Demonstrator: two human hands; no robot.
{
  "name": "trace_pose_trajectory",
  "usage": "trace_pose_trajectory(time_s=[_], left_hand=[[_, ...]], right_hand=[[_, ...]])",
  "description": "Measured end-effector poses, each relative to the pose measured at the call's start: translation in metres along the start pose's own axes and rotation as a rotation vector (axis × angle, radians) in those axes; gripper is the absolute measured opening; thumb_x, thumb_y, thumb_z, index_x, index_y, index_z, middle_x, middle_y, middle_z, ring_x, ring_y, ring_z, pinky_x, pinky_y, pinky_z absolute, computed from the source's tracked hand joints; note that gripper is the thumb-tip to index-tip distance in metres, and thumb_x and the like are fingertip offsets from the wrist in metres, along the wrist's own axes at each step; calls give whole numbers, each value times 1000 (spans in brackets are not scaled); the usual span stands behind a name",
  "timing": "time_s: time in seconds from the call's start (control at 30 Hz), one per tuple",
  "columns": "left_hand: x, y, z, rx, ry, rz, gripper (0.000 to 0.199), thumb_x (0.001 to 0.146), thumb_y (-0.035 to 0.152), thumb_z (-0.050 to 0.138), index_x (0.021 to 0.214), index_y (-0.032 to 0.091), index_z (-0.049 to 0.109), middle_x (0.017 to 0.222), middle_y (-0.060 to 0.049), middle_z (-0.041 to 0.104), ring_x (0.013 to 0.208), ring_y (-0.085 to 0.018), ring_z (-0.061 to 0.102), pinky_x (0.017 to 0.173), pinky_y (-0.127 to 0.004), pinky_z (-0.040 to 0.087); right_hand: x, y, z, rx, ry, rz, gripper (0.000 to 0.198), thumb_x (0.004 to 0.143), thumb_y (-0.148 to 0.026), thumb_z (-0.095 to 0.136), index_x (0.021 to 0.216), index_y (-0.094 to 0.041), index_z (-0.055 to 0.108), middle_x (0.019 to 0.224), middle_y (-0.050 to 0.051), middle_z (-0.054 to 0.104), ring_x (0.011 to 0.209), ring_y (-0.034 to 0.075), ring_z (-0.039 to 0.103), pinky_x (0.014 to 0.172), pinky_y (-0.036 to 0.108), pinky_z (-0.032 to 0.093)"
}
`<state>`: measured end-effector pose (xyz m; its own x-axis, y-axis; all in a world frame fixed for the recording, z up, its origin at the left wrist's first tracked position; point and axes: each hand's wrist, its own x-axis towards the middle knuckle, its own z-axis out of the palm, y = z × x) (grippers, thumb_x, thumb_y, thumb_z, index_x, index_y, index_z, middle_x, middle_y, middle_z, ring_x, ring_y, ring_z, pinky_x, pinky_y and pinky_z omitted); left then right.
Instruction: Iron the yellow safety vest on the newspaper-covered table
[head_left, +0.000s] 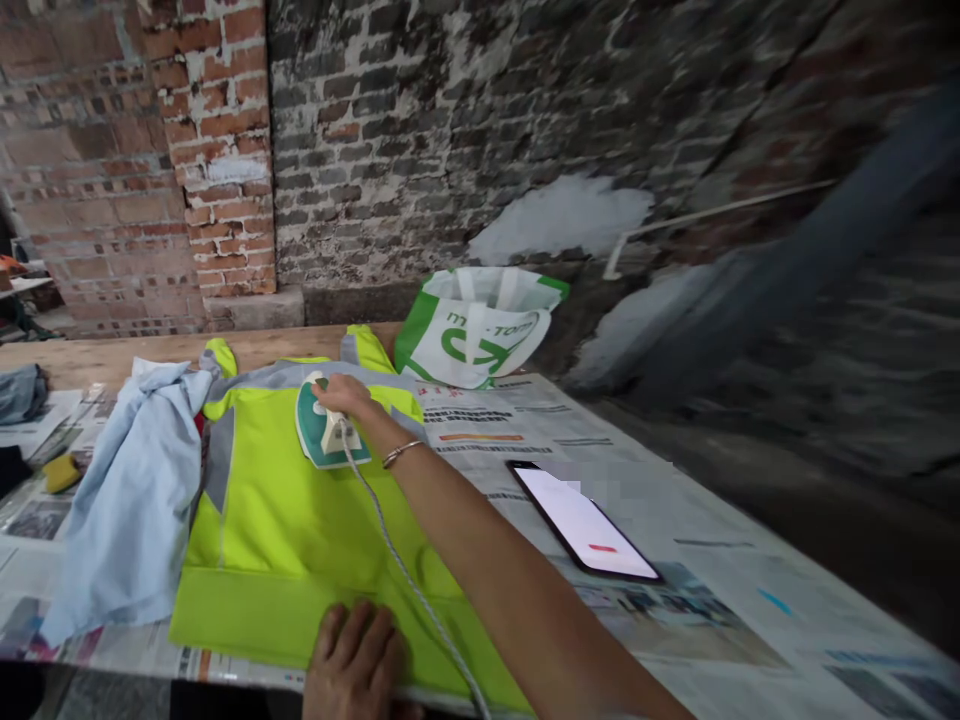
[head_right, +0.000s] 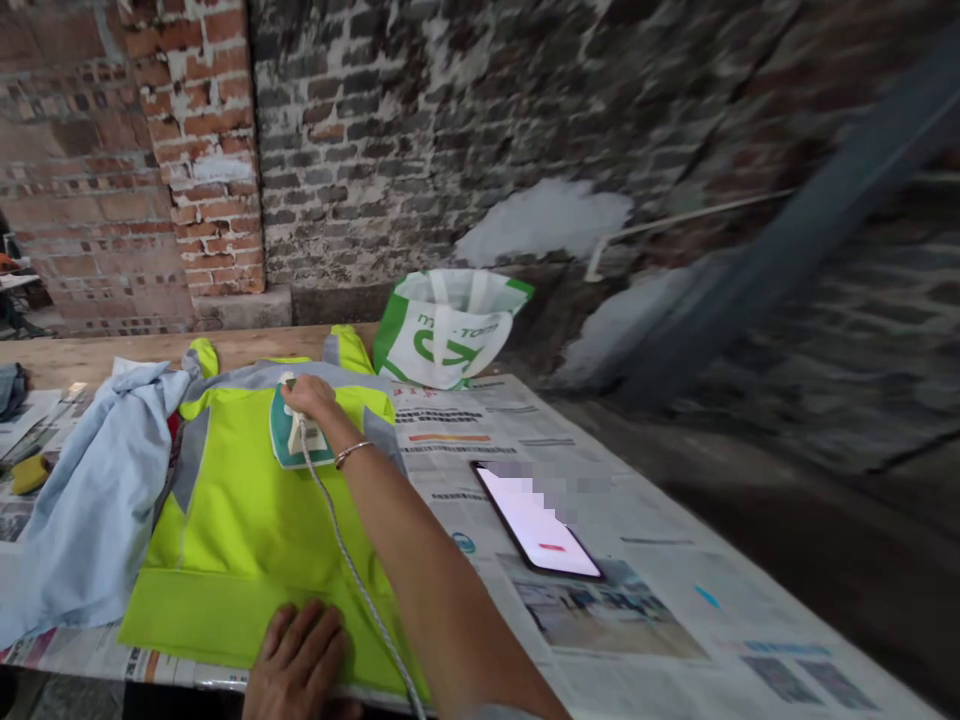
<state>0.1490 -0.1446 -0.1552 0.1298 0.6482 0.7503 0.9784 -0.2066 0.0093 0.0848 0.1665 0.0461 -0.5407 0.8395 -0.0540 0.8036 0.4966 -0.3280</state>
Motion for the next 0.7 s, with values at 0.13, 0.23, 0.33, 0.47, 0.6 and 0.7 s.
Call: trace_pose_trajectory(time_s=[0.13,0.23,0.33,0.47,0.6,0.7], left_hand=[[2,1,-1,8,-1,-7,49,101,58,55,130,21,68,131,-6,75,125,-23,68,109,-38,52],[9,3,-8,-7,7,-37,47,103,57,52,130,23,68,131,-3,75,120,-21,70,106,-36,54],[12,5,-12,-19,-9,-61,44,102,54,56,131,23,67,132,-2,75,120,-22,71,106,-37,54],[7,6,-11,-55,-53,-67,45,100,52,61,133,22,66,134,-4,74,125,-24,69,109,-40,53],[1,5,-9,-58,-100,-69,50,97,53,65,136,21,64,137,-6,72,130,-25,65,111,-42,51],[-2,6,-7,-51,-121,-66,53,97,55,64,137,22,63,137,-7,72,130,-24,65,112,-41,50]], right_hand=[[2,0,0,0,-22,-31,53,106,-47,47,126,-7,75,131,25,72,125,34,67,93,33,52],[-24,7,3,-29,-35,-74,54,106,-50,47,118,-8,78,125,24,75,118,32,70,85,30,52],[-66,11,7,-74,-52,-139,55,106,-52,46,110,-8,79,119,24,77,111,32,73,78,29,50],[-115,11,12,-117,-65,-203,56,106,-53,44,101,-11,80,108,22,79,104,32,75,77,30,50],[-118,2,10,-142,-74,-187,55,106,-52,44,105,-10,80,112,23,78,109,34,73,80,32,51],[-89,-12,10,-112,-75,-164,55,105,-51,44,114,-9,79,120,24,76,115,34,71,84,33,53]])
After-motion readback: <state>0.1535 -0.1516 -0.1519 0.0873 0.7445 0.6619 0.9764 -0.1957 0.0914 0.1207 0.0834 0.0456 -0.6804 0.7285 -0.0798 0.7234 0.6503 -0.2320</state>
